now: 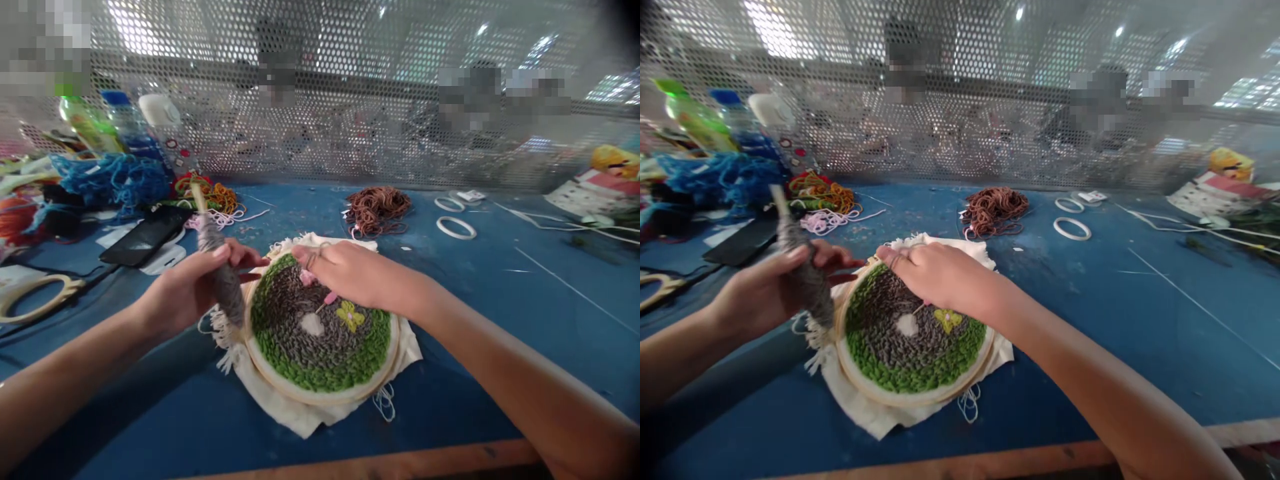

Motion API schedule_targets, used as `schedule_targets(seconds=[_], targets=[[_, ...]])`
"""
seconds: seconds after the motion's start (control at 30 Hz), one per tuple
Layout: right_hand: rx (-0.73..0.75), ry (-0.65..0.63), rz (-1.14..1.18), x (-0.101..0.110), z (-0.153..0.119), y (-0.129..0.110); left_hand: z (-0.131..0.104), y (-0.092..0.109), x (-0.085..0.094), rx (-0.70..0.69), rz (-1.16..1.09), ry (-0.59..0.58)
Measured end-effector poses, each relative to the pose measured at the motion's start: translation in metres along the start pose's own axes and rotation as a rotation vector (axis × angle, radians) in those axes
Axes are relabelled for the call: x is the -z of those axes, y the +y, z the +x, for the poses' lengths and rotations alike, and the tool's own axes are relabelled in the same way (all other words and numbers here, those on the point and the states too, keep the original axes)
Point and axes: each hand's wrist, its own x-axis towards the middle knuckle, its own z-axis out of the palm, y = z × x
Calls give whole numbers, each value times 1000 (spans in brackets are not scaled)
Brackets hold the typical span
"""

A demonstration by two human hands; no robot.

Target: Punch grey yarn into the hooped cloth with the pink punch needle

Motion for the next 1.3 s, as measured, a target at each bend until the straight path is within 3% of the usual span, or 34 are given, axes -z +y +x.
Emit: schedule_targets(seconds=[0.13,0.27,0.4,0.53,0.67,0.7,0.73,0.87,0.93,1.0,1.1,1.23,1.3], targets=[[204,193,321,4,5,-4,-6,-4,-7,-101,-105,59],[238,282,618,24,7,-2,1,-10,0,-38,-141,134],[160,114,495,31,5,8,9,-9,6,-11,-170,260],[123,135,259,17,5,18,9,-4,3,-39,-185,288],[69,-211,387,5,2,15,7,-4,4,-58,-156,250],[89,-222,471,4,2,13,7,-5,5,-64,-146,239],[132,-169,559,5,2,11,8,-7,7,-70,-135,228],[350,280,752,12,12,13,7,-17,8,-95,-76,181],[388,319,664,15,20,23,4,-20,5,-103,-53,151],[361,243,477,17,27,35,1,-20,3,-107,-47,142],[259,15,315,20,30,50,1,-15,5,-124,-75,178],[171,-359,552,30,21,50,11,-9,14,-144,-87,249],[237,-406,702,38,13,41,15,-9,16,-129,-57,273]])
